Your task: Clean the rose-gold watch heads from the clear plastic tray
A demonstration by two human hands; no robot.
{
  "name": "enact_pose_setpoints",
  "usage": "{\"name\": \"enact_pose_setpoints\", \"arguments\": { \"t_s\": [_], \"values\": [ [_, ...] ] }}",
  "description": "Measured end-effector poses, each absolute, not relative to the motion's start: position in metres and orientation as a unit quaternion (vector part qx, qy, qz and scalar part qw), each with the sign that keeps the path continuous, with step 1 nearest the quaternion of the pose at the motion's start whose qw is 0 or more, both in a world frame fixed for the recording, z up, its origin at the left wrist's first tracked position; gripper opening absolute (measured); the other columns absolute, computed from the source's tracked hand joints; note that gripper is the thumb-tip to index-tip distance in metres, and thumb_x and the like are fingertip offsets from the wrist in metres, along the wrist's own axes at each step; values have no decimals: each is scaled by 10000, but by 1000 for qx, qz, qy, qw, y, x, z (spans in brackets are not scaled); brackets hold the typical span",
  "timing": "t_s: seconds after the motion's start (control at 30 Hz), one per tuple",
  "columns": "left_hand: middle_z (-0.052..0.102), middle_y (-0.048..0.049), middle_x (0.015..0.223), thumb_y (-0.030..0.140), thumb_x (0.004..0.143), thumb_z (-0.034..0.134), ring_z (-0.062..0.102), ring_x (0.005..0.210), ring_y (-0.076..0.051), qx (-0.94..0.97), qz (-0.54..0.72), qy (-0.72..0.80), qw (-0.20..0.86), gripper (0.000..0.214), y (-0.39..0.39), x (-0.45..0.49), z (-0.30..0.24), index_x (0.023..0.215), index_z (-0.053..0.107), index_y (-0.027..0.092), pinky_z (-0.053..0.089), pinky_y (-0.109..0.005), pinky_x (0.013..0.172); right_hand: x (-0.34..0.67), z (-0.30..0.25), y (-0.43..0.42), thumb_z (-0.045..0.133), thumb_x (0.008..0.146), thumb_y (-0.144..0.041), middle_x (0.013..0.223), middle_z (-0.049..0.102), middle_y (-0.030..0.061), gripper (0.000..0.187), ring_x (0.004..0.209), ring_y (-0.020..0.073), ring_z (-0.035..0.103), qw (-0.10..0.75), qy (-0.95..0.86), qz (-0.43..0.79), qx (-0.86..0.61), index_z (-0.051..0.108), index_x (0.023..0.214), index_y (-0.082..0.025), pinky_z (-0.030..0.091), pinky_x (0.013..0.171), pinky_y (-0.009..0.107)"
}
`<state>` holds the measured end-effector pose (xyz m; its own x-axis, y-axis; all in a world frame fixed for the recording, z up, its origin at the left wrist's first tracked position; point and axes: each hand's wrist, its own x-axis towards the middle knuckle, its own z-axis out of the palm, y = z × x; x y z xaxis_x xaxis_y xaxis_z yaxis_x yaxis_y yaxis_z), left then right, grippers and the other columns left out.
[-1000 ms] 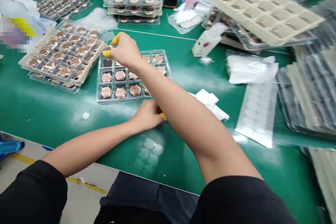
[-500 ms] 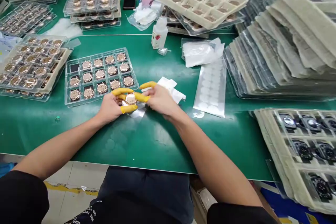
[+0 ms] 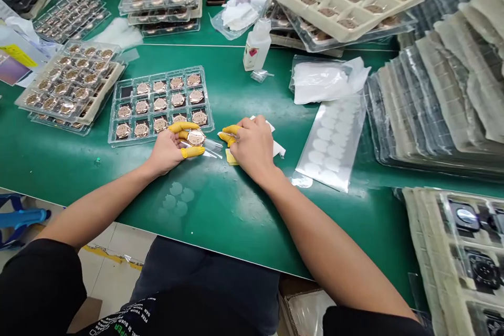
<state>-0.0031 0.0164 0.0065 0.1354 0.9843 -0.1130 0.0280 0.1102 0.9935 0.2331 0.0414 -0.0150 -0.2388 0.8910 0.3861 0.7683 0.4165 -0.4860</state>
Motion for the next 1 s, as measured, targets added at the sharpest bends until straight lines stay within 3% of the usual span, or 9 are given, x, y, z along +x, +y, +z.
{"name": "enact_pose_setpoints", "arguments": {
  "t_s": [0.1,0.27,0.57,1.0],
  "values": [
    [782,-38,967,206,568,947,724,840,-138,521,431,491,548,677,15,-3,4,1196,705,146,599,-269,817,238,-6,39,724,889,-277,832,716,87,142,800,267,539,339,-760,132,-538,859,931,-293,455,740,458],
    [775,-38,951,241,618,941,734,846,-146,550,417,480,541,645,13,-3,-1,1214,712,144,598,-276,836,221,16,22,753,904,-352,833,689,50,120,718,208,589,417,-749,249,-452,817,980,-286,470,666,383],
    [794,-51,974,244,636,918,740,843,-158,566,405,469,544,620,12,-3,-3,1219,732,142,612,-290,841,193,12,14,690,911,-315,844,684,60,104,766,226,621,379,-774,233,-451,786,908,-274,500,698,390],
    [804,-56,977,262,685,893,749,841,-169,596,415,460,511,590,10,-4,-9,1242,734,149,609,-297,843,194,12,15,728,874,-315,785,590,39,93,711,195,555,413,-741,230,-477,798,873,-253,451,659,369]
  ]
}}
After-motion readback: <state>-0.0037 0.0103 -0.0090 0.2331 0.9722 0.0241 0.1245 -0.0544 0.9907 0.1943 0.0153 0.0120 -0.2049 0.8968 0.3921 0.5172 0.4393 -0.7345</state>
